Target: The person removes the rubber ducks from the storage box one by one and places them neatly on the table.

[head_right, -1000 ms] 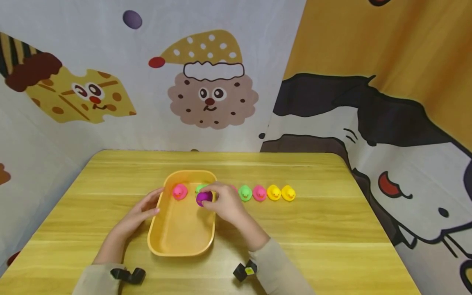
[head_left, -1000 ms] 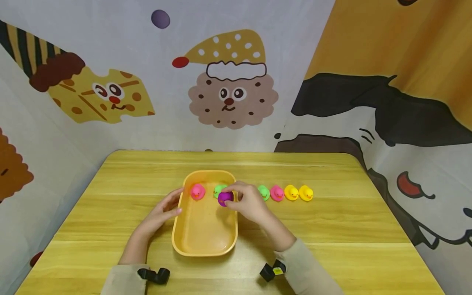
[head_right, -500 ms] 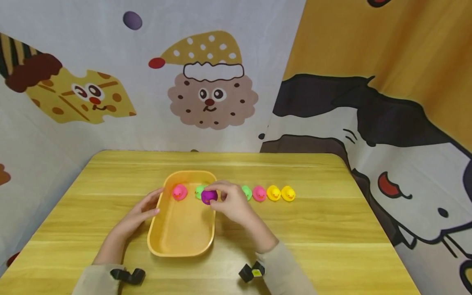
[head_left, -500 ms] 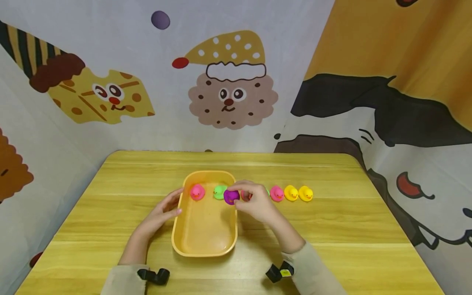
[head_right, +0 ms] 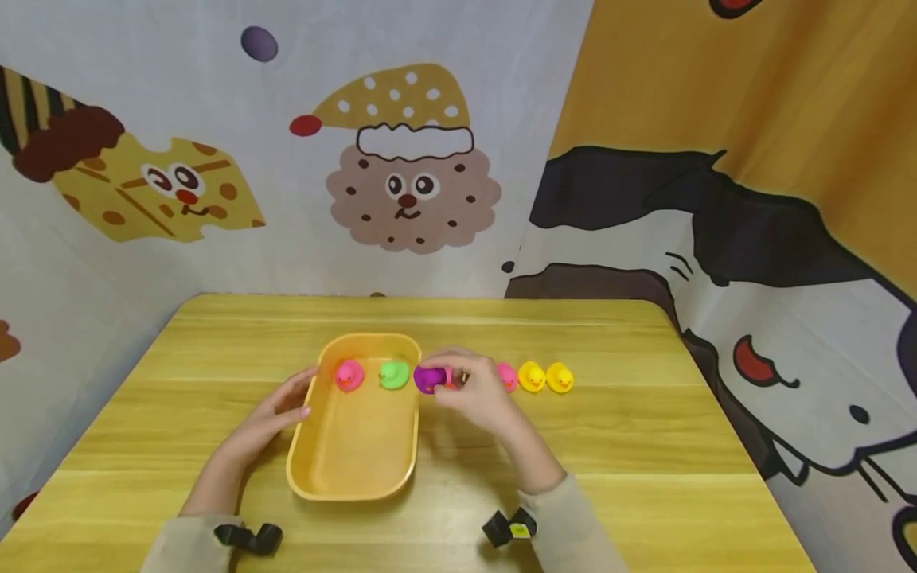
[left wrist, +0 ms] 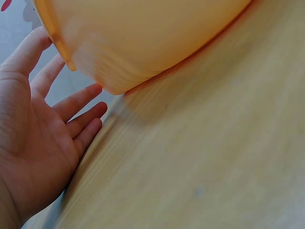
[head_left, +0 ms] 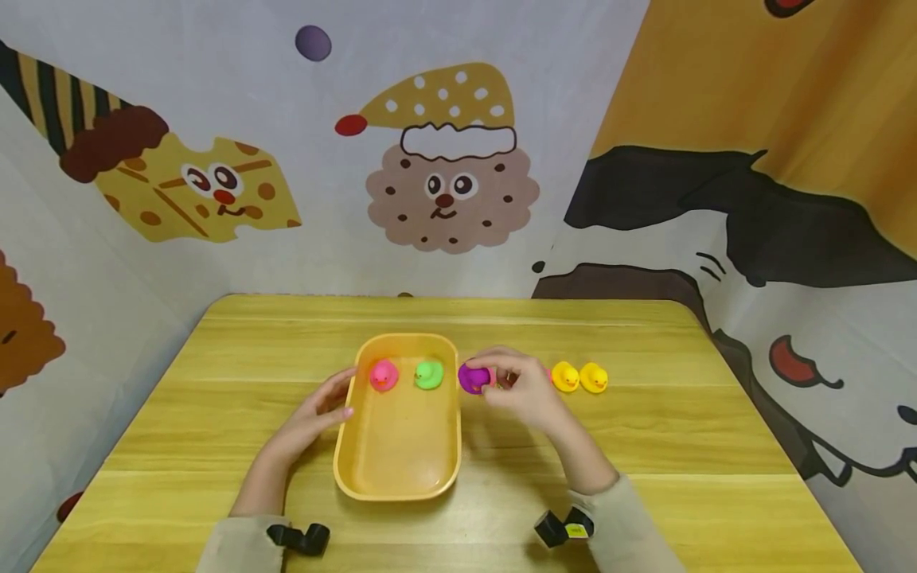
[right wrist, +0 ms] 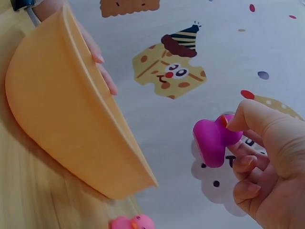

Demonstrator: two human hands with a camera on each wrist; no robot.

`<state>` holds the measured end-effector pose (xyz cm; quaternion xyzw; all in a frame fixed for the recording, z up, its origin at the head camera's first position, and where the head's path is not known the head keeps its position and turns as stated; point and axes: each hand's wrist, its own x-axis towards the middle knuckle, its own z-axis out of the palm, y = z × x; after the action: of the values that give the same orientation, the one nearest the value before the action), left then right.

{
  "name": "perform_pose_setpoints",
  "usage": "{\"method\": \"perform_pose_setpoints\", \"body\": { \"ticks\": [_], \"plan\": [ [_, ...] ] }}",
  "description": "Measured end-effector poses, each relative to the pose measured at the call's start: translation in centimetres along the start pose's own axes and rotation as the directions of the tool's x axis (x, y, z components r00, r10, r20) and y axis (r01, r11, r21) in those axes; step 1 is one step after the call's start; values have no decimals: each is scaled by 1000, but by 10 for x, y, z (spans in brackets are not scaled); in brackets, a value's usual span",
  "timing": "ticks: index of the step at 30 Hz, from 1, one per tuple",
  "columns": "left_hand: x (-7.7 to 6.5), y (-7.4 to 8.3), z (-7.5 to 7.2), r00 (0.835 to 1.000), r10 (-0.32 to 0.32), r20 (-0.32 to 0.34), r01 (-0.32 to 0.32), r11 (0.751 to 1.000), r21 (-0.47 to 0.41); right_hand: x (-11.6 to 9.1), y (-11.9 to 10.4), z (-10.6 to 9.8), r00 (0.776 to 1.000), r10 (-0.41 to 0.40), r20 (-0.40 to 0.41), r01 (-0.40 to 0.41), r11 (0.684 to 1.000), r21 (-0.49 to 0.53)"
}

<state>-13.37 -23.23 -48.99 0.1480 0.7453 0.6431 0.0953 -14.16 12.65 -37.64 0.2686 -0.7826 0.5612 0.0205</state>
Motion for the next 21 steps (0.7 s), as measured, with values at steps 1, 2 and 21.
{"method": "perform_pose_setpoints", "body": {
  "ticks": [1,2,21],
  "plan": [
    [0,0,0,1000,0,0,0,1000,1,0,4,-2,1000,3,-5,-3,1000,-6],
    [0,0,0,1000,1,0,-1,1000,1,-1,9,-5,1000,10,-8,-10,1000,-13],
    [0,4,2,1000,4,0,-4,1000,-8,-8,23,-50,1000,19,0,-19,999,-33]
  ]
}}
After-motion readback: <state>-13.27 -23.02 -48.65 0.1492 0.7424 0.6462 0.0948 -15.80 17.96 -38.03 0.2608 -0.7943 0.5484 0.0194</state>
